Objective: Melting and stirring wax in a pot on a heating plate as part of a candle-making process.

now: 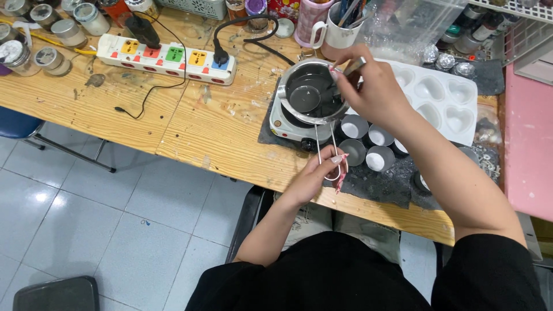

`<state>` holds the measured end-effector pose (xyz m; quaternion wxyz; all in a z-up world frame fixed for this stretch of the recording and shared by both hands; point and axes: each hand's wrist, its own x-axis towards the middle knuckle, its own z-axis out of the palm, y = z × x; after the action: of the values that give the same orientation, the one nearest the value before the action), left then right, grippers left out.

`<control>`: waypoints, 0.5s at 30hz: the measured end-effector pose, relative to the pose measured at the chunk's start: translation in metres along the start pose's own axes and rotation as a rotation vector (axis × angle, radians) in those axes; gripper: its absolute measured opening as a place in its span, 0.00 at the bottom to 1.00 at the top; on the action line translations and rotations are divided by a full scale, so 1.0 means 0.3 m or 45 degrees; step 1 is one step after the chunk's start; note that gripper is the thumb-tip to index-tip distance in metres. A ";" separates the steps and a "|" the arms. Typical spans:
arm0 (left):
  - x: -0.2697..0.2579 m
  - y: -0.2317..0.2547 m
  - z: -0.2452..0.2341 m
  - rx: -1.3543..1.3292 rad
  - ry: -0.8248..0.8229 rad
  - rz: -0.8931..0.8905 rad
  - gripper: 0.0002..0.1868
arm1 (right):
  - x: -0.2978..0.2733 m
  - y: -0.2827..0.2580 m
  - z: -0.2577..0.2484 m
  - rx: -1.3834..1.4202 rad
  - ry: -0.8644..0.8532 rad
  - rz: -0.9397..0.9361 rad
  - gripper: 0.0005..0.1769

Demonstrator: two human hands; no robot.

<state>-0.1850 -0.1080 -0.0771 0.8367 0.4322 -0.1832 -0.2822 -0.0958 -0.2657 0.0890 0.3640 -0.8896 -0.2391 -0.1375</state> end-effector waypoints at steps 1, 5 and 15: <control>0.001 0.000 -0.002 0.000 0.001 0.001 0.09 | 0.011 0.000 0.007 0.000 -0.001 -0.001 0.13; 0.001 -0.003 -0.001 -0.024 -0.009 -0.005 0.10 | 0.038 0.009 0.026 -0.087 -0.085 0.077 0.15; 0.004 -0.012 0.003 -0.044 -0.001 -0.071 0.11 | 0.017 0.049 0.057 -0.044 -0.101 -0.036 0.21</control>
<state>-0.1857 -0.1111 -0.0794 0.8358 0.4224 -0.1665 -0.3088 -0.0825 -0.2611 0.0707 0.3370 -0.8970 -0.2634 -0.1114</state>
